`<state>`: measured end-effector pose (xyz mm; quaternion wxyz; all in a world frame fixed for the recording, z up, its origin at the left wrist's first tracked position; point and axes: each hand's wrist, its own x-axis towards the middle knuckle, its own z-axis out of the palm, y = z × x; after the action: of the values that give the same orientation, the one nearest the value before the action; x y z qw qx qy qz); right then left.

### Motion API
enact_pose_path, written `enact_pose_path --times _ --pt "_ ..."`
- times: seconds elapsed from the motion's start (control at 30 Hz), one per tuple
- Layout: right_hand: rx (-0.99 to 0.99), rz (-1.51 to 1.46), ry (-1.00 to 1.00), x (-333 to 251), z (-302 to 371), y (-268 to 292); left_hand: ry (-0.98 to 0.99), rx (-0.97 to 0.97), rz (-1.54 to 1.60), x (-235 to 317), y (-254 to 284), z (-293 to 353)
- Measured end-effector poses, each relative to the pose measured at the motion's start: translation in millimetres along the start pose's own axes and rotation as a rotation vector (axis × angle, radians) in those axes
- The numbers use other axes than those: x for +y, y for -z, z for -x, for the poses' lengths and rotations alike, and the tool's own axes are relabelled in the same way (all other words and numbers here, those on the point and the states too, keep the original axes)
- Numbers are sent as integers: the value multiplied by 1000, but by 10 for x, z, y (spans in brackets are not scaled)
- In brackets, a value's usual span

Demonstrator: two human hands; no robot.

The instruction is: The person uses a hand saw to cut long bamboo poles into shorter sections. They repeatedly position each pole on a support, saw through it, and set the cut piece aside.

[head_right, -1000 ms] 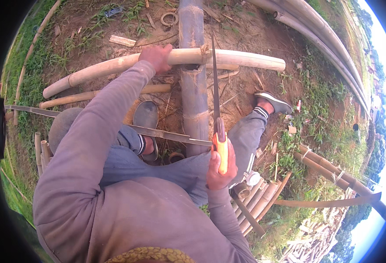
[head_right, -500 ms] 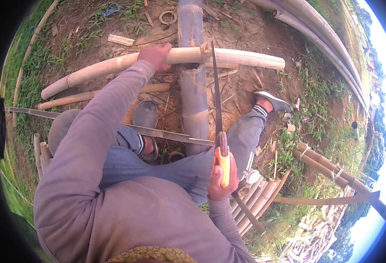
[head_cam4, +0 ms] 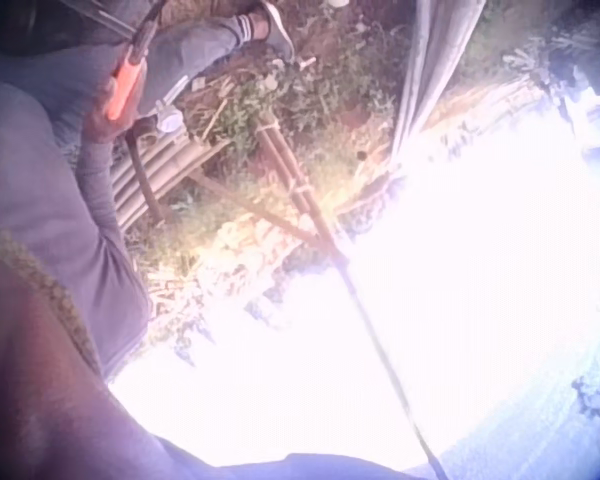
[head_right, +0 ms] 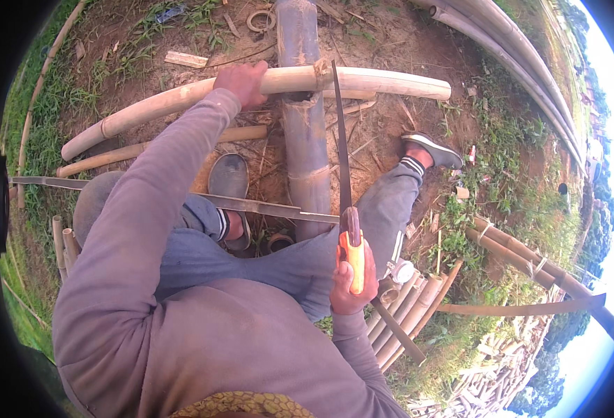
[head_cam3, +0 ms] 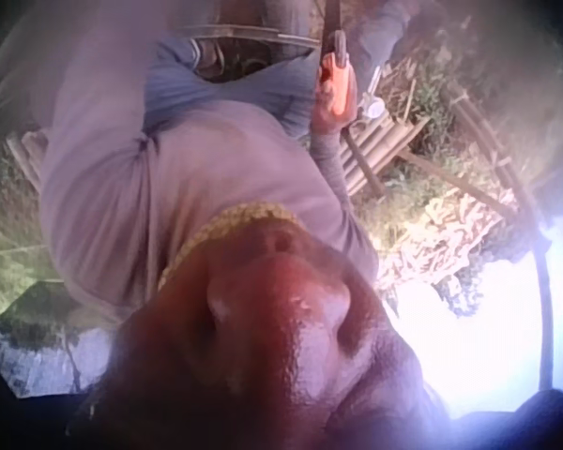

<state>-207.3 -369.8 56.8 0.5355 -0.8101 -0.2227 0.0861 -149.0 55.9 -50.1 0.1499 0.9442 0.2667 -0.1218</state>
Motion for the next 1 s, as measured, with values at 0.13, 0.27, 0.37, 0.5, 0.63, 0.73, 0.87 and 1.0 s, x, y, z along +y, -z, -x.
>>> enact_pose_path --times 0.13,0.27,0.37,0.5,0.63,0.73,0.87,1.0 --pt "42 47 116 467 -1358 -718 -24 0 7 42 -29 -48" --pt "32 -40 18 280 -2068 -1031 -64 10 -4 103 -67 -15" --pt "59 -15 75 416 -1344 -705 -10 10 -20 -7 -7 -68" --pt "-24 -54 -118 -42 -162 -65 -3 -7 -8 -31 -27 -37" --pt "25 -91 -21 290 -838 -439 -22 33 -13 37 -39 -19" --pt "48 -22 42 380 -1946 -946 -51 -5 10 62 -92 -141" --pt "49 37 72 463 -1657 -856 -52 44 5 20 -13 -50" --pt "8 28 12 126 -177 -42 -10 13 -5 -33 -33 -77"
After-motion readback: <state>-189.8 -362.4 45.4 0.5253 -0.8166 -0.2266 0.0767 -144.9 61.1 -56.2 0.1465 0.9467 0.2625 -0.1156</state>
